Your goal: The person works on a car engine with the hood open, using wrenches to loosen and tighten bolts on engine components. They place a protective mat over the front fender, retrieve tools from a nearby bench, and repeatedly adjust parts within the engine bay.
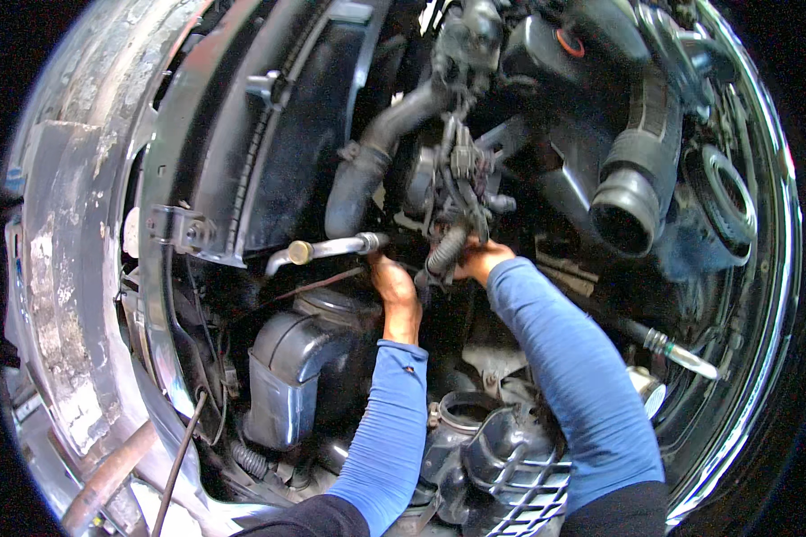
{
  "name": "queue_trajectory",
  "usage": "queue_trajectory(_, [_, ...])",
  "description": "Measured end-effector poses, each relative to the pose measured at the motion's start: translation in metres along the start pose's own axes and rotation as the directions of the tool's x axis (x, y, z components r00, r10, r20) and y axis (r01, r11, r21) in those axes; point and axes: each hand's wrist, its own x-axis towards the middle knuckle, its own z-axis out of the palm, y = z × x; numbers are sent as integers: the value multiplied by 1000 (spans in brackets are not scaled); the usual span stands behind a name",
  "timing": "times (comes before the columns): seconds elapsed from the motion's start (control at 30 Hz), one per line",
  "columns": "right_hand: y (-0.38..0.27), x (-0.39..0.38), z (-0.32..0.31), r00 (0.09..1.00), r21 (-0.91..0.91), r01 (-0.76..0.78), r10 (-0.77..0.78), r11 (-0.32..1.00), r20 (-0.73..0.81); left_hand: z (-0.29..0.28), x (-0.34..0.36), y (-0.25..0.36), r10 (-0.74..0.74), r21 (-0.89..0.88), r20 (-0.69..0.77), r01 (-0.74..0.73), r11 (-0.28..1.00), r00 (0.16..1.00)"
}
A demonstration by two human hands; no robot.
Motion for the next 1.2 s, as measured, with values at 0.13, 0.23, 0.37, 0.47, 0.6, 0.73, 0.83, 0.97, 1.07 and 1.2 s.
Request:
queue_trajectory(0.13, [-47, 22, 110, 995, -31, -33, 35, 999, 92, 23, -8, 24, -116, -225, 126, 142, 964, 985])
queue_trajectory(0.23, [-50, 34, 85, 974, 719, -149, 226, 679, -11, 13, -7, 39, -174, -155, 36, 178, 972, 984])
queue_trajectory(0.37, [-41, 28, 49, 918, 930, -116, 394, 349, -33, 12, 0, 29, -118, -237, 27, 121, 964, 993])
queue_trajectory(0.47, [-38, 22, 51, 910, 946, -234, 394, 225, 131, 20, 7, 13, -122, -246, -54, 105, 964, 991])
queue_trajectory(0.6, [-29, 21, 31, 838, 912, -153, 539, 381, -84, 20, 9, 16, -57, -215, -44, 47, 976, 997])
queue_trajectory(0.73, [-18, 10, 4, 777, 867, -157, 601, 474, -187, 28, 5, 32, -104, 44, -73, 107, 993, 992])
queue_trajectory(0.83, [-4, 9, -28, 903, 746, -173, 406, 643, -141, 24, 20, 19, -85, -28, -159, 81, 996, 984])
queue_trajectory(0.97, [13, 0, -39, 916, 850, -127, 390, 511, -98, 27, 27, 9, -260, -222, -202, 214, 951, 944])
queue_trajectory(1.07, [8, -4, -39, 887, 863, -57, 422, 501, -186, 27, 29, 13, -315, -403, -90, 255, 879, 945])
queue_trajectory(1.2, [4, 3, -32, 816, 885, 39, 497, 463, -296, 25, 30, 25, -227, -377, -115, 169, 911, 967])
